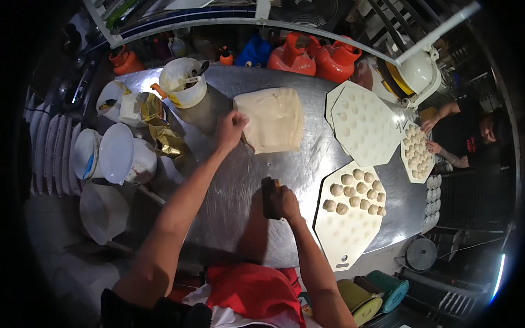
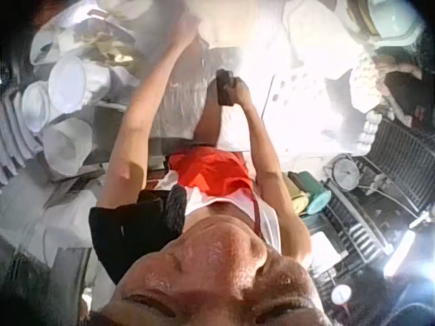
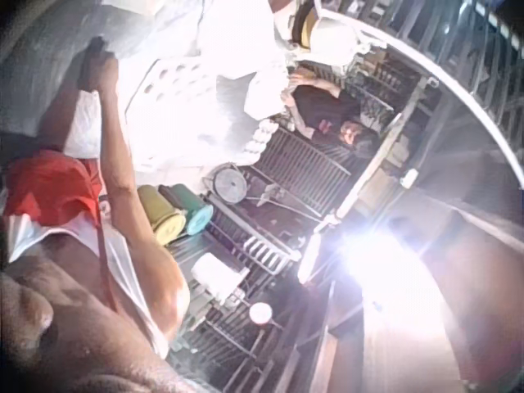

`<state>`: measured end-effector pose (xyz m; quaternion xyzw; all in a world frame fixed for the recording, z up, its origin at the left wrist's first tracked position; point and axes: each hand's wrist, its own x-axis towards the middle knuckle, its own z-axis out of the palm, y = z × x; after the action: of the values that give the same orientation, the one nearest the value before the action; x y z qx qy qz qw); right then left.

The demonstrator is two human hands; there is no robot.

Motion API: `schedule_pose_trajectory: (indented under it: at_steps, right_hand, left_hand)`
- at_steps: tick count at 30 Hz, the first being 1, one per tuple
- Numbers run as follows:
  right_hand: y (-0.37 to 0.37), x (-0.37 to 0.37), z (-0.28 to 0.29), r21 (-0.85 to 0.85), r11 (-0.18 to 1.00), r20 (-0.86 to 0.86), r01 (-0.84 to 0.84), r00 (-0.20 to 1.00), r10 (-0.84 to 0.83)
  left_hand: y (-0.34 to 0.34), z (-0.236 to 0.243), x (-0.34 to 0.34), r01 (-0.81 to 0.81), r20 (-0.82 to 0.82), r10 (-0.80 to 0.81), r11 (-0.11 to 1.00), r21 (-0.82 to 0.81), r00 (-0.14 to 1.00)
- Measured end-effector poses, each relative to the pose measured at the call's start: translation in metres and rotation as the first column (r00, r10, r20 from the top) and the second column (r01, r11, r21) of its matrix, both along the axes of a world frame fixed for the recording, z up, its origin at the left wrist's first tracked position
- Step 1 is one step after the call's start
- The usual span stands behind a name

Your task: The person prepares small portions of dough by hand, rolling pieces into balls and placing them into the compartments of a specialized tray, while also using a scraper and a roller to shape larger sections of dough on a metal table.

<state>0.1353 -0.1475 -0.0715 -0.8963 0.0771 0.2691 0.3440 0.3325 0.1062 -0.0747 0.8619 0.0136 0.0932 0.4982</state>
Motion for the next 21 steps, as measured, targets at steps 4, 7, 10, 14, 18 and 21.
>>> schedule_pose_trajectory:
  at_steps: [4,7,10,14,18,21]
  right_hand:
    - [0.031,0.013,0.041,-0.095,0.993,0.199,-0.065,0.976,0.083]
    - [0.083,0.085,0.100,-0.184,0.977,0.321,-0.110,0.932,0.165]
    - [0.109,0.194,0.098,-0.209,0.962,0.507,-0.177,0.821,0.262]
    - [0.178,0.331,0.058,-0.405,0.855,0.380,-0.322,0.792,0.478]
    - [0.170,0.346,0.012,-0.484,0.801,0.493,-0.353,0.646,0.583]
    - [0.153,0.219,0.004,-0.643,0.731,0.656,-0.231,0.326,0.680]
  left_hand:
    - [0.013,-0.032,0.084,-0.149,-0.054,0.160,0.975,0.165,0.986]
    - [0.010,-0.070,0.092,-0.334,-0.041,0.344,0.929,0.160,0.938]
    - [-0.007,-0.059,0.072,-0.177,0.008,0.177,0.984,0.011,0.984]
    - [0.020,-0.060,0.052,-0.116,-0.120,0.113,0.993,-0.023,0.986]
    - [0.021,-0.030,0.052,-0.029,-0.282,0.037,0.999,0.034,0.959]
    - [0.053,-0.043,0.025,-0.236,-0.038,0.233,0.960,-0.150,0.972]
